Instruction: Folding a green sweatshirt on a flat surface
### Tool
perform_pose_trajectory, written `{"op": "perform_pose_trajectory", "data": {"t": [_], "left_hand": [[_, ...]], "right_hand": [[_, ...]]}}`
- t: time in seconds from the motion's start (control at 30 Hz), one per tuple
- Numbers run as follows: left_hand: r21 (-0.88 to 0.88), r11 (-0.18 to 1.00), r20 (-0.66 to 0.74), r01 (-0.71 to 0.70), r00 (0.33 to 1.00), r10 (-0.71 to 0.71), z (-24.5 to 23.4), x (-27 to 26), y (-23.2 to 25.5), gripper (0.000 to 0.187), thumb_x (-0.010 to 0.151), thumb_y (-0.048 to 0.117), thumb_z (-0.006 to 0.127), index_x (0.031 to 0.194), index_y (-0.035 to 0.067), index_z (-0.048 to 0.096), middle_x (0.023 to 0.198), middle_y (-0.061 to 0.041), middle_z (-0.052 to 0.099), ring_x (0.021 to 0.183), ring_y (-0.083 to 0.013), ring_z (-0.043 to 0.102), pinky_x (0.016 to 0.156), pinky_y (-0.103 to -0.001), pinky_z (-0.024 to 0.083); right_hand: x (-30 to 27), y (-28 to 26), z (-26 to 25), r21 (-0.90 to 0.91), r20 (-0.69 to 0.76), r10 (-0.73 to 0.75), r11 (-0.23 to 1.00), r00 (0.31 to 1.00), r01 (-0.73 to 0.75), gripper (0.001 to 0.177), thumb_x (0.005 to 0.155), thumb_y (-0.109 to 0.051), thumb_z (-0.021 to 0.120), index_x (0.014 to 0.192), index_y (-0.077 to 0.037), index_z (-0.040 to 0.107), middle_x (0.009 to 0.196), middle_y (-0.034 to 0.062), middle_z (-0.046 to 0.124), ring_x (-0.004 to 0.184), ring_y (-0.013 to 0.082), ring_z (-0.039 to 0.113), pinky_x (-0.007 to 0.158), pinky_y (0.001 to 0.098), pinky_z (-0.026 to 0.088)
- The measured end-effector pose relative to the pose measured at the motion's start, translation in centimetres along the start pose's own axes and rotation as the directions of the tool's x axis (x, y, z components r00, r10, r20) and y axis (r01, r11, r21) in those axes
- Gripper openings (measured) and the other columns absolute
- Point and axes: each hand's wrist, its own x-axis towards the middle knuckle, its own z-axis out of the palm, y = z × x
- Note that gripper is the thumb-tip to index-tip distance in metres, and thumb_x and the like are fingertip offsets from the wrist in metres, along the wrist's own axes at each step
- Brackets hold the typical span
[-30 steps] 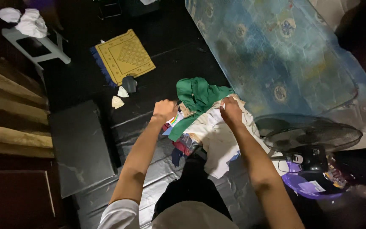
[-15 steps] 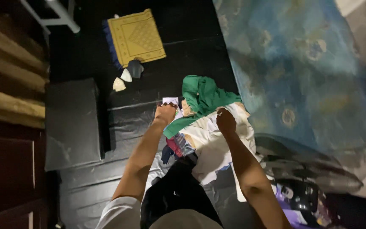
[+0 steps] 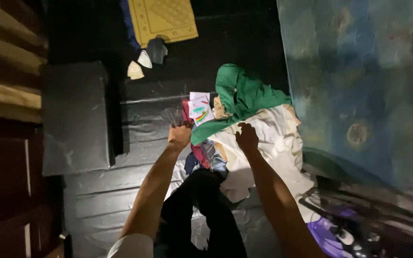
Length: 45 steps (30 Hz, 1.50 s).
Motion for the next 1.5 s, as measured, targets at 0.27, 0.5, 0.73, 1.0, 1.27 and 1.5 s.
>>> {"op": "perform_pose_trajectory", "data": {"t": [0.27, 0.5, 0.73, 1.0, 1.27, 1.5], "left_hand": [[0.018, 0.992, -0.195, -0.126, 0.973, 0.127, 16.0, 10.0, -0.3, 0.028, 0.091, 0.027, 0.054, 0.107, 0.020, 0.076, 0.103, -0.011, 0.076, 0.093, -0.0346, 0.075, 0.087, -0.063, 0.052], [0.058, 0.967, -0.110, -0.248, 0.961, 0.253, 29.6, 15.5, 0.9, 0.026, 0.093, 0.022, 0.057, 0.116, 0.018, 0.070, 0.110, -0.006, 0.072, 0.095, -0.0308, 0.074, 0.090, -0.062, 0.053], [0.023, 0.981, 0.012, -0.194, 0.981, 0.194, 35.6, 20.7, -1.5, 0.030, 0.100, 0.021, 0.052, 0.126, 0.021, 0.067, 0.110, -0.009, 0.074, 0.100, -0.0313, 0.073, 0.086, -0.056, 0.057], [0.143, 0.976, -0.229, -0.166, 0.954, 0.196, 28.0, 19.8, -3.0, 0.031, 0.092, 0.017, 0.055, 0.119, 0.016, 0.069, 0.123, -0.007, 0.068, 0.113, -0.0300, 0.066, 0.093, -0.060, 0.049], [0.170, 0.982, -0.283, -0.085, 0.950, 0.131, 19.3, 16.1, -5.1, 0.035, 0.090, 0.035, 0.063, 0.119, 0.017, 0.069, 0.120, -0.011, 0.069, 0.118, -0.0335, 0.063, 0.105, -0.061, 0.042], [0.365, 0.931, -0.378, -0.009, 0.912, 0.157, 17.3, 16.0, -8.3, 0.036, 0.078, 0.024, 0.067, 0.113, 0.013, 0.070, 0.135, -0.008, 0.063, 0.121, -0.0284, 0.061, 0.093, -0.058, 0.050]], "right_hand": [[0.5, 8.2, 11.0, -0.050, 0.024, 0.065, 0.997, 0.998, -0.064, 0.047, 0.082, -0.022, 0.076, 0.125, -0.016, 0.059, 0.112, 0.0144, 0.062, 0.101, 0.0374, 0.060, 0.083, 0.0515, 0.052], [0.5, 17.6, 30.3, -0.224, 0.070, 0.044, 0.974, 0.997, -0.027, 0.053, 0.089, -0.037, 0.071, 0.134, -0.011, 0.058, 0.123, 0.0159, 0.063, 0.110, 0.0380, 0.062, 0.091, 0.0495, 0.055], [5.9, 17.6, 40.7, -0.225, 0.281, 0.012, 0.973, 0.960, 0.054, 0.051, 0.091, -0.020, 0.062, 0.142, -0.020, 0.061, 0.131, 0.0129, 0.066, 0.118, 0.0381, 0.063, 0.100, 0.0514, 0.053], [9.3, 23.5, 50.7, -0.392, 0.060, -0.291, 0.873, 0.955, 0.291, 0.060, 0.083, -0.018, 0.061, 0.141, -0.008, 0.053, 0.140, 0.0225, 0.055, 0.120, 0.0410, 0.061, 0.098, 0.0546, 0.051], [13.5, 21.9, 43.7, -0.316, 0.139, -0.199, 0.920, 0.970, 0.233, 0.038, 0.087, -0.019, 0.055, 0.123, -0.010, 0.064, 0.126, 0.0199, 0.065, 0.114, 0.0413, 0.066, 0.092, 0.0552, 0.054], [11.7, 19.6, 42.1, -0.573, -0.022, -0.393, 0.758, 0.919, 0.311, 0.038, 0.084, -0.026, 0.057, 0.118, -0.015, 0.067, 0.125, 0.0142, 0.068, 0.118, 0.0354, 0.067, 0.097, 0.0517, 0.055]]}}
